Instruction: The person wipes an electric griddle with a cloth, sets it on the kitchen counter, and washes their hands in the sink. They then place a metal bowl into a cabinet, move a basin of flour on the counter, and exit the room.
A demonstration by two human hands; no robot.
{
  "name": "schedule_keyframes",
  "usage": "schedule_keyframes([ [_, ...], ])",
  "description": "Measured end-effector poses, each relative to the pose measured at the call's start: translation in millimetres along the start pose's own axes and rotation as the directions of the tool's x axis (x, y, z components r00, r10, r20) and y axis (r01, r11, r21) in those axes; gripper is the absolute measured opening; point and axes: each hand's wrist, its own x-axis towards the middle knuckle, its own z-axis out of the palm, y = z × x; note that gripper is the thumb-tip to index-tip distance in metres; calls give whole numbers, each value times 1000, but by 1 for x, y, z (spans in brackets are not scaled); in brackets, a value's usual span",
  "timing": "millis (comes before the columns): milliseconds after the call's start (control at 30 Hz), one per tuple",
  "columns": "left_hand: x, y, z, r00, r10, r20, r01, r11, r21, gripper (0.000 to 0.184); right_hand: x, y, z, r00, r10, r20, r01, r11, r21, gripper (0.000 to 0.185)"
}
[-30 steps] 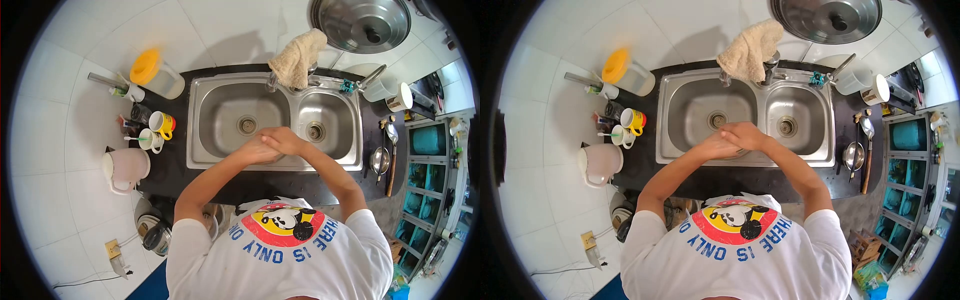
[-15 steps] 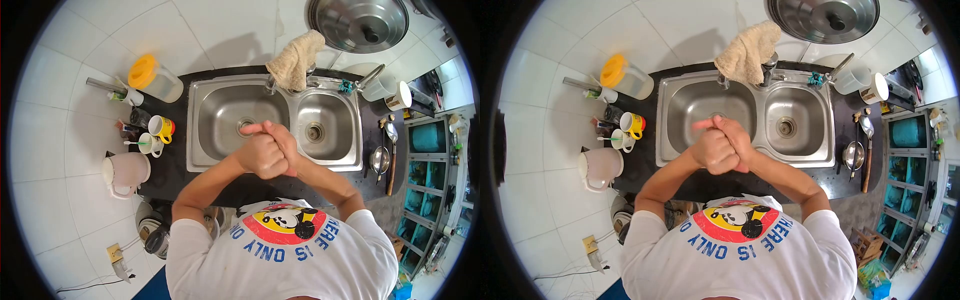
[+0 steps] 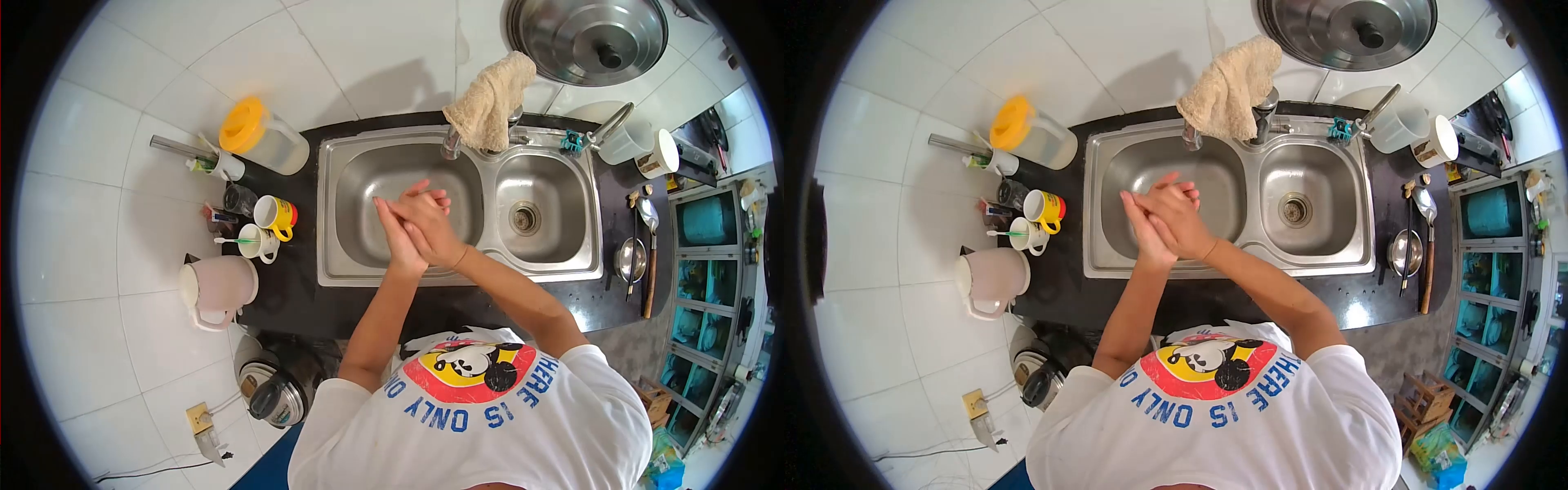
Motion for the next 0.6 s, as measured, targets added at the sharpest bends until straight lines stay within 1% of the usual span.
schedule_keyframes([
  [33, -1, 0, -4, 996, -41, 76, 45, 997, -63, 46, 1, 9, 3, 997, 74, -25, -75, 997, -10, 35],
  [67, -3, -10, -4, 999, -18, -42, 19, 999, 26, 45, 0, 16, 5, 988, 146, -50, -148, 989, -20, 34],
  [100, -6, -27, -1, 987, 16, -158, 3, 993, 117, 44, 0, 12, 6, 955, 282, -96, -272, 957, 98, 33],
  [133, -9, -36, 0, 962, 60, -267, -2, 978, 210, 43, 2, 4, 9, 901, 414, -126, -381, 898, 221, 33],
  [167, -9, -35, -2, 975, -1, -224, 42, 983, 178, 41, 5, -2, 10, 831, 538, -141, -469, 814, 342, 34],
  [200, -10, -33, -4, 982, -63, -178, 90, 985, 147, 40, 6, -8, 6, 783, 614, -96, -507, 720, 473, 32],
  [267, -13, -34, -7, 978, -189, -90, 196, 977, 85, 38, 3, -17, 1, 672, 739, 39, -554, 468, 688, 30],
  [367, -14, -29, 10, 985, -174, 23, 171, 982, 73, 33, -19, -15, 6, 529, 843, 96, -517, 231, 824, 19],
  [467, -9, -31, 2, 992, -64, 108, 30, 957, 287, 26, -41, -3, 2, 392, 903, 176, -419, 5, 908, 15],
  [500, -7, -34, 1, 997, 3, 83, -26, 962, 273, 14, -43, -5, -2, 345, 914, 213, -378, -73, 923, 16],
  [533, -6, -37, 1, 999, -37, 28, 28, 965, 262, 15, -45, -9, -7, 409, 871, 271, -294, -155, 943, 15],
  [600, -6, -38, 1, 990, -113, -83, 129, 965, 228, 23, -50, -19, -18, 545, 760, 354, -137, -336, 932, 27],
])
